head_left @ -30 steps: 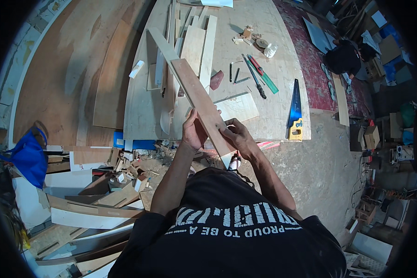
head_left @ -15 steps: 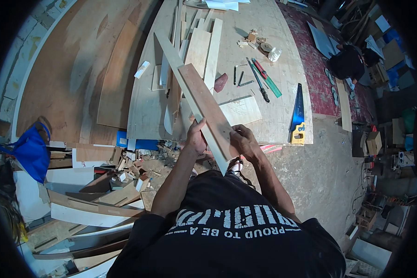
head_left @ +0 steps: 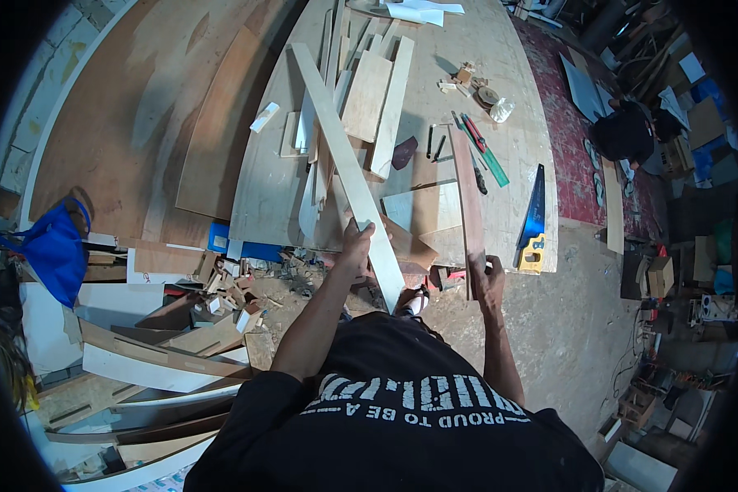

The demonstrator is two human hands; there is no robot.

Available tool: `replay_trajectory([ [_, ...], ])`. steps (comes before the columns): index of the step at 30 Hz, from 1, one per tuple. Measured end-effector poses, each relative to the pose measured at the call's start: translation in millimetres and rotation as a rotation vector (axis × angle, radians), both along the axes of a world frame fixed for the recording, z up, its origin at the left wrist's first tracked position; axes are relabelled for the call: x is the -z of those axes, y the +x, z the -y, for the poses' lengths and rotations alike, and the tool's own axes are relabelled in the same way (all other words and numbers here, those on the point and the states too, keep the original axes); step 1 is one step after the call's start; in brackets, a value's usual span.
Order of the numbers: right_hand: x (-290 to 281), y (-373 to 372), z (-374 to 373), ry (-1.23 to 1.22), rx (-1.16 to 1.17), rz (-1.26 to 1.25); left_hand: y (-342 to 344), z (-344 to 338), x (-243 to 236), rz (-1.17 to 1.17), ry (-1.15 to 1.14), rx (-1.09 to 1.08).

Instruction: Measure and mark a wooden board using a square and pencil for a woodworking project.

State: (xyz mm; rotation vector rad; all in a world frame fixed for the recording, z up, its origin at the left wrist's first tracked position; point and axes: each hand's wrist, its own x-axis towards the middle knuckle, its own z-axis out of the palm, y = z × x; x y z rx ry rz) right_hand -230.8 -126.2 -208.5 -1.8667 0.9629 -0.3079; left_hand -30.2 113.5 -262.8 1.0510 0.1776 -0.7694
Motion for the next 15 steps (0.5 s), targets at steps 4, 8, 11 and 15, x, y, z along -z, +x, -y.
replay_trajectory([
  [4, 5.2, -8.7, -10.5, -0.079, -0.037, -0.077, 6.9, 4.2, 5.8, -0.010, -0.154, 0.033],
  [8, 1.4, -5.7, -27.0, -0.077, -0.091, -0.110, 10.2, 4.4, 23.5, -0.249, -0.186, 0.041],
  [11, -0.1, -3.6, -31.4, -0.018, -0.105, -0.124, 3.7, 15.9, 41.6, -0.064, 0.136, -0.036],
  [15, 22.9, -4.6, -22.3, -0.177, -0.109, -0.158, 2.0, 32.3, 33.9, 0.121, 0.465, 0.048],
])
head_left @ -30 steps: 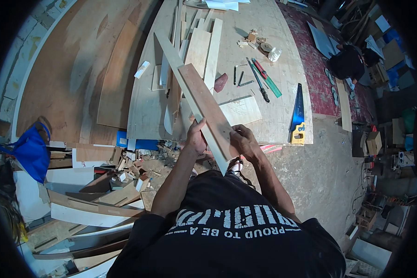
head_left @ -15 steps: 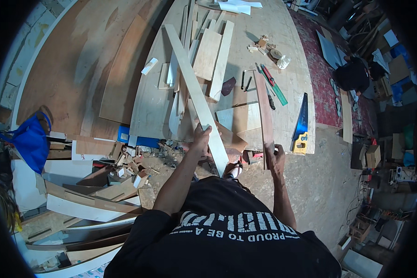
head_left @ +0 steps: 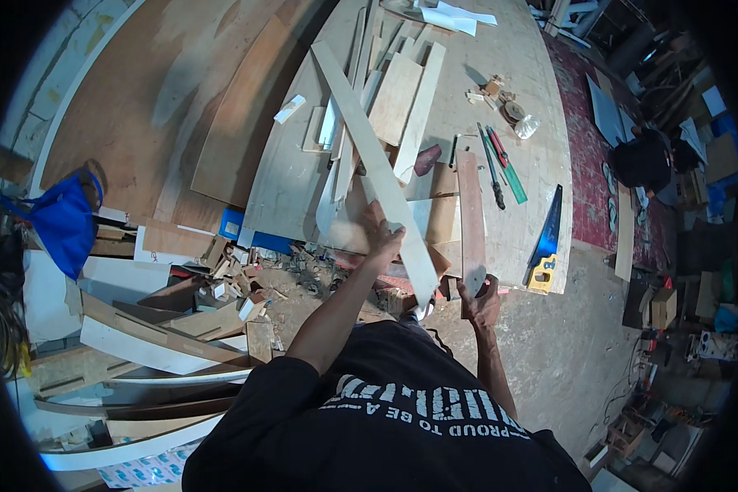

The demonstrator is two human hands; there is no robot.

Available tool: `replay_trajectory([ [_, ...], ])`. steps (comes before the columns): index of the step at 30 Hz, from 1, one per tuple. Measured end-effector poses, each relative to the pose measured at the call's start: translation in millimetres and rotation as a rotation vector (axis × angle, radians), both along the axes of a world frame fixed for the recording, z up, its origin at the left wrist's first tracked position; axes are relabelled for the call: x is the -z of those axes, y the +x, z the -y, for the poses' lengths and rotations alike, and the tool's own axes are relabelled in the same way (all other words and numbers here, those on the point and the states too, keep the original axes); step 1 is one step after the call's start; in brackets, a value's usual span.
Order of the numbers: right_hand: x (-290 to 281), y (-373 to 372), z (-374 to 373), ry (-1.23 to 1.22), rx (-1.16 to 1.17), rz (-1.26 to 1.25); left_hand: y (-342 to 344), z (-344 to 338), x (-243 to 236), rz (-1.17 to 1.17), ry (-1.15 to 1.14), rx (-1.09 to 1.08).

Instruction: Measure and mark a wooden board using a square and pencil for a woodworking project.

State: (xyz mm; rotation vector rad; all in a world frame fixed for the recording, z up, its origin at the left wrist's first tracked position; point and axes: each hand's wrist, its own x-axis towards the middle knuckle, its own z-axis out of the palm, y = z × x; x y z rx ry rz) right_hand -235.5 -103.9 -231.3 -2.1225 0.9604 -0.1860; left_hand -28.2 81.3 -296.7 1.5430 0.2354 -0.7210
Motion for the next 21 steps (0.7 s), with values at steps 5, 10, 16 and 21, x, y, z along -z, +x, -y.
replay_trajectory([
  [5, 9.1, 14.6, 10.5, -0.205, -0.135, -0.178, -1.4, 8.8, -47.8, 0.006, -0.114, -0.129],
  [10, 48.7, 22.4, 32.0, -0.251, -0.203, -0.262, 9.6, -48.8, -69.6, -0.163, -0.650, -0.174],
  [16, 62.0, 60.2, 15.0, -0.510, -0.345, -0.160, -1.2, -95.2, -152.6, -0.158, -0.568, -0.253],
  [21, 68.4, 109.4, -34.7, -0.361, -0.692, -0.327, 0.4, -88.7, -131.8, -0.265, -0.725, -0.250],
])
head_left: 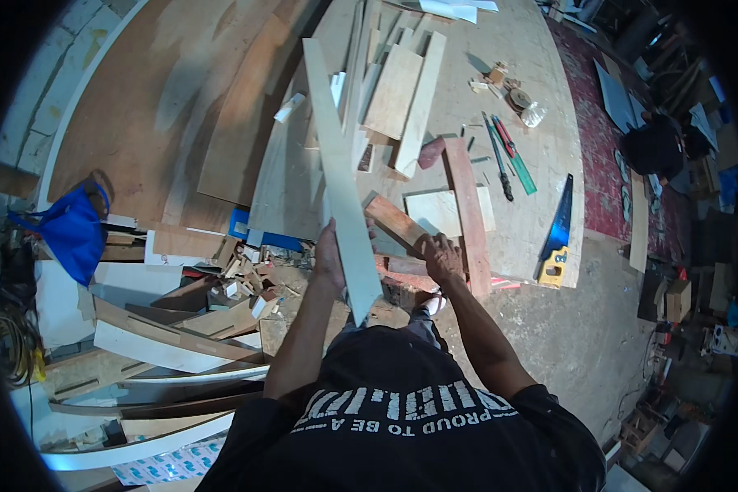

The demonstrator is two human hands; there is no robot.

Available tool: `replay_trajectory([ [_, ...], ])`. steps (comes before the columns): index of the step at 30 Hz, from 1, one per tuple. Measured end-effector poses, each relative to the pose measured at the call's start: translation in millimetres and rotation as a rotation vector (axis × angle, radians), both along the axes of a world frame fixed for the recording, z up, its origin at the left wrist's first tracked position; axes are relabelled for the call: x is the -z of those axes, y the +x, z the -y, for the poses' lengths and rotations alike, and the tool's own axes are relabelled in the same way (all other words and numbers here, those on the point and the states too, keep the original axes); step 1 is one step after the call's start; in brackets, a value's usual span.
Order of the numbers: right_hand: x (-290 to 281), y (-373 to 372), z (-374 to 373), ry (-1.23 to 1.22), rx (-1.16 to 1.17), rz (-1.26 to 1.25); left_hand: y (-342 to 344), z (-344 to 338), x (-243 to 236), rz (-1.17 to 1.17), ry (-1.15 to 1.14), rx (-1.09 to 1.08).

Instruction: Measure and mark a wooden board using a square and pencil for a woodworking project.

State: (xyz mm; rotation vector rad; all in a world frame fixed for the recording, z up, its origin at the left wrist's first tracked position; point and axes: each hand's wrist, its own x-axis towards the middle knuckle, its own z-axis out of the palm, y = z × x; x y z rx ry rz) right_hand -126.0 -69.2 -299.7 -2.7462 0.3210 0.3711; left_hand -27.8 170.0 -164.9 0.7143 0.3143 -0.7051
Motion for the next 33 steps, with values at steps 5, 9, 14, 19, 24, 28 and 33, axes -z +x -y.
replay_trajectory([
  [5, -50.1, -11.2, -14.2, 0.793, 0.266, 0.442, -4.7, 6.4, -2.7, -0.007, -0.018, 0.015],
  [9, -149.9, -18.9, -46.0, 1.081, 0.345, 0.520, -13.8, 25.7, 7.6, 0.038, -0.044, 0.024],
  [14, -177.4, -13.4, -62.0, 0.703, 0.401, 0.300, -10.7, 51.1, 24.7, 0.044, -0.187, 0.075],
  [19, -187.0, -25.4, -49.5, 0.729, 0.352, 0.358, -14.2, 64.7, 26.5, 0.142, -0.137, 0.134],
  [24, -191.1, -25.2, -33.5, 0.607, 0.245, 0.306, -10.1, 73.0, 24.0, 0.159, -0.157, 0.153],
  [28, -208.9, -30.7, -35.0, 0.756, 0.300, 0.225, -9.7, 75.2, 22.0, 0.175, -0.173, 0.121],
  [33, -190.9, -31.6, -31.9, 0.693, 0.244, 0.296, -10.9, 76.3, 13.9, 0.148, -0.246, 0.104],
])
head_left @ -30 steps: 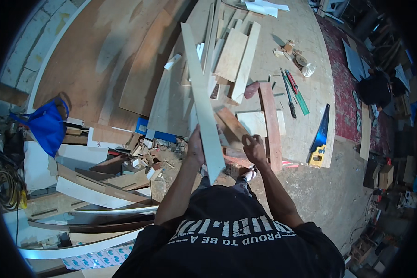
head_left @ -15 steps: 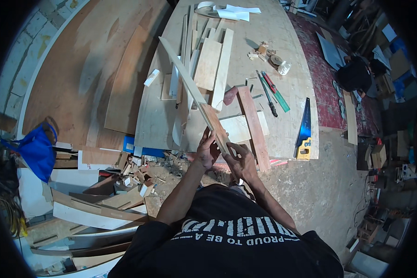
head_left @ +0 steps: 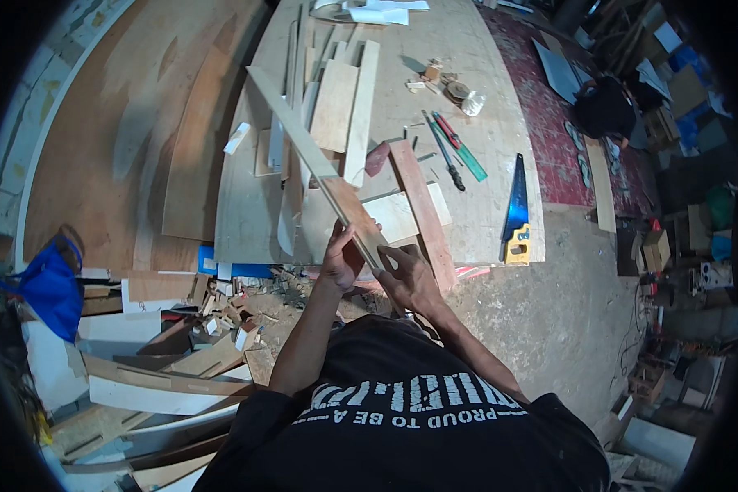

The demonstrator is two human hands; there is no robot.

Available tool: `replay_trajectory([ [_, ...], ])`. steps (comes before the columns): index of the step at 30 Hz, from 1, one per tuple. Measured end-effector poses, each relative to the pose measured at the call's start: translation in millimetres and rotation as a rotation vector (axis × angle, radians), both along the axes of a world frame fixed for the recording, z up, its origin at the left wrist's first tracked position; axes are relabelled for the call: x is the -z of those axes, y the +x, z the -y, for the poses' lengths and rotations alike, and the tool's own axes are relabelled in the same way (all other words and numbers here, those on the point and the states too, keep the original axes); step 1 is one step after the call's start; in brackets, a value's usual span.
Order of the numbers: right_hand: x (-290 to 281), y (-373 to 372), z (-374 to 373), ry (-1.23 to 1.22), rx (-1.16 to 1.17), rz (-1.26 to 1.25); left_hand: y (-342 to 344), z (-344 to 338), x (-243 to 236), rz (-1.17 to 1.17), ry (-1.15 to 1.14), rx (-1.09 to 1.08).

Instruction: Measure and mark a wooden board using a square and pencil for a woodworking project.

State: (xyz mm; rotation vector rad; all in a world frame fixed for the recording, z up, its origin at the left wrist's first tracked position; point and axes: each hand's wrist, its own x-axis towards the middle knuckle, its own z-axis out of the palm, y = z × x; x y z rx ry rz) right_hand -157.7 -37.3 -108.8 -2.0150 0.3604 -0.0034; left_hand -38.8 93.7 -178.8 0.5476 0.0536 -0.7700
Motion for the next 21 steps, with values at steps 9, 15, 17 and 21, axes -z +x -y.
replay_trajectory([
  [9, 160.2, -41.3, 93.1, -0.364, 0.362, 0.154, -2.4, -6.7, 97.0, -0.006, 0.431, -0.070],
  [15, 210.4, -64.6, 108.0, -0.478, 0.260, -0.067, 5.4, -16.9, 128.3, 0.073, 0.887, -0.125],
  [17, 198.9, -55.0, 94.4, -0.502, 0.239, -0.115, 10.9, -29.6, 137.9, 0.197, 1.044, -0.254],
  [21, 209.9, -60.3, 97.6, -0.581, 0.293, -0.138, 10.6, -7.4, 90.2, 0.088, 1.134, -0.233],
])
